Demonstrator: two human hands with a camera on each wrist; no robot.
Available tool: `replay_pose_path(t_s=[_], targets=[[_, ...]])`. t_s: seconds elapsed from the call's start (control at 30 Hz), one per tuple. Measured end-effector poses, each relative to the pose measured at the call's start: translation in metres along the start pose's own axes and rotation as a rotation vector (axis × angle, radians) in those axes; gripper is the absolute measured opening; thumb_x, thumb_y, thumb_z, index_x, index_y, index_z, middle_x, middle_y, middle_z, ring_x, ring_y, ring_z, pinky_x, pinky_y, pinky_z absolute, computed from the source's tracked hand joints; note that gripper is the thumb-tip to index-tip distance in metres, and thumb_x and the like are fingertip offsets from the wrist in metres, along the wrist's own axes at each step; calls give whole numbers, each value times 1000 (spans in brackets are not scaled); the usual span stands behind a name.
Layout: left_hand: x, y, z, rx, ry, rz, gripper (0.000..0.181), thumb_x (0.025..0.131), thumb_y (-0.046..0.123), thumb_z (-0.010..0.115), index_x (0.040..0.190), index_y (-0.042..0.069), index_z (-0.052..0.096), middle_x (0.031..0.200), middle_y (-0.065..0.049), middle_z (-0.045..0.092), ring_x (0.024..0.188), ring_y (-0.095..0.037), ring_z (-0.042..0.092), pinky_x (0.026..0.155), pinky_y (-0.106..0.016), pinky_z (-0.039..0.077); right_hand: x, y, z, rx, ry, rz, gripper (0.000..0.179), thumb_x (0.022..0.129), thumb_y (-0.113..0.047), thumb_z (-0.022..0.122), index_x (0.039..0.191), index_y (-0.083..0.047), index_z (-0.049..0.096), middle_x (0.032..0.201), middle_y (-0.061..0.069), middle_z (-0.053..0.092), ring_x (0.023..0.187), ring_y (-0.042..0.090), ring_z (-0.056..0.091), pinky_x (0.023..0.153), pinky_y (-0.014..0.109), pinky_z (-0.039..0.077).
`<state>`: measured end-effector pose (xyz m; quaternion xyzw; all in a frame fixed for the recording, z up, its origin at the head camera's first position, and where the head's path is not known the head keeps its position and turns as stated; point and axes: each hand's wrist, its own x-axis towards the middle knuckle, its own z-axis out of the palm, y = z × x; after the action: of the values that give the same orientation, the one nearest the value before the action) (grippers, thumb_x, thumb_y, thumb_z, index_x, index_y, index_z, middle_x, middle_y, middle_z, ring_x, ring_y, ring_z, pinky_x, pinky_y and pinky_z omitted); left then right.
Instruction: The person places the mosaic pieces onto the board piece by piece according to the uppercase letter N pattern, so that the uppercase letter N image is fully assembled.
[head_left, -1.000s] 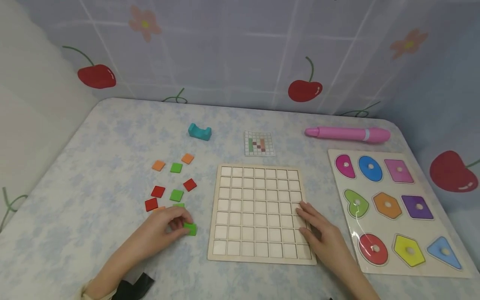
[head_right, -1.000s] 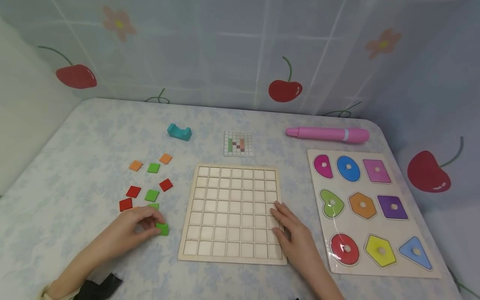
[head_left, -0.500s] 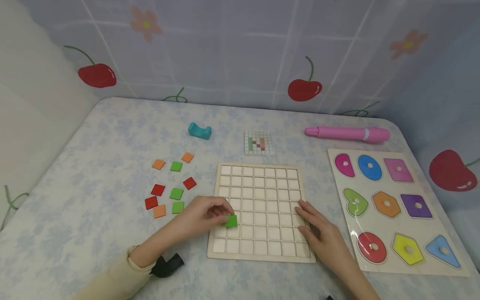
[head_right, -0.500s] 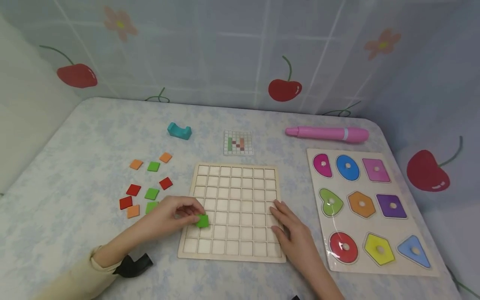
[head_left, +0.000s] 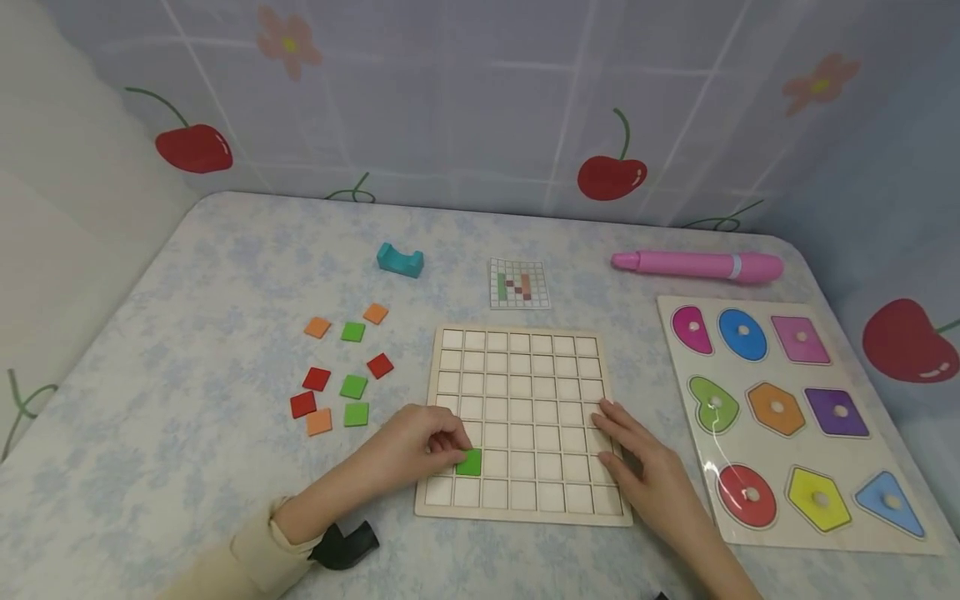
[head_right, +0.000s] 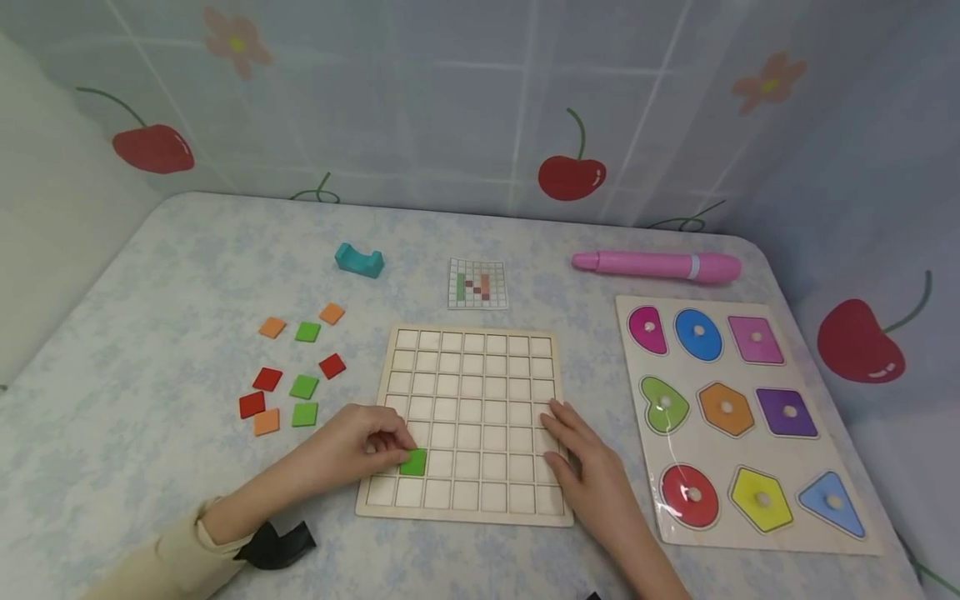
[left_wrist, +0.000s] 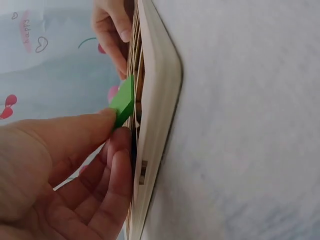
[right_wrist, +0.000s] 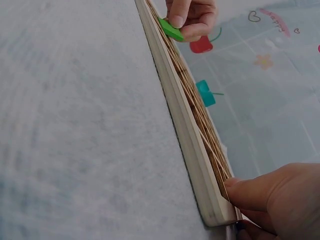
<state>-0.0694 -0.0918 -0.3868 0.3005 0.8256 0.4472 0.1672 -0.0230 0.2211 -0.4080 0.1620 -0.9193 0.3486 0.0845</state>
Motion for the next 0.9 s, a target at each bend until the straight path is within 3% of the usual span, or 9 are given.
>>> replay_pose_path(t_s=[0.2, 0.43, 0.57, 0.73, 0.9], targets=[[-2, 1, 1, 57, 60, 49, 9, 80, 2, 74, 78, 9, 69, 74, 10, 55, 64, -4, 52, 57, -20, 47, 1, -1, -1, 7, -3, 0, 51, 77, 7, 72, 124, -4, 60, 135, 11, 49, 122, 32, 45, 96, 7, 22], [-2, -3, -3, 33, 71, 39, 8, 79, 3, 74, 81, 11, 72, 76, 12, 57, 66, -3, 53, 59, -21, 48, 0, 0, 0, -1, -5, 5, 52, 75, 6, 74, 124, -6, 60, 135, 10, 49, 122, 31, 45, 95, 7, 22], [-12, -7, -25, -11, 113, 23, 9, 80, 5, 74, 87, 11, 74, 84, 11, 62, 76, -7, 57, 68, -24, 50, 0, 1, 1, -5, -4, 5, 53, 75, 6, 74, 124, -6, 60, 135, 10, 49, 122, 30, 45, 96, 7, 22], [-43, -22, -65, -66, 248, -59, 14, 80, 1, 72, 94, 5, 72, 93, 1, 63, 83, -13, 60, 72, -28, 52, 0, 0, 1, -6, 2, 8, 53, 75, 6, 74, 124, -6, 61, 135, 9, 49, 122, 30, 45, 96, 7, 21], [-66, -40, -88, -8, 313, -154, 14, 82, 2, 72, 95, 4, 71, 95, -3, 63, 80, -12, 63, 71, -27, 52, 0, -1, 0, 2, 2, 14, 51, 75, 6, 74, 124, -7, 61, 135, 9, 49, 122, 30, 45, 96, 7, 21]])
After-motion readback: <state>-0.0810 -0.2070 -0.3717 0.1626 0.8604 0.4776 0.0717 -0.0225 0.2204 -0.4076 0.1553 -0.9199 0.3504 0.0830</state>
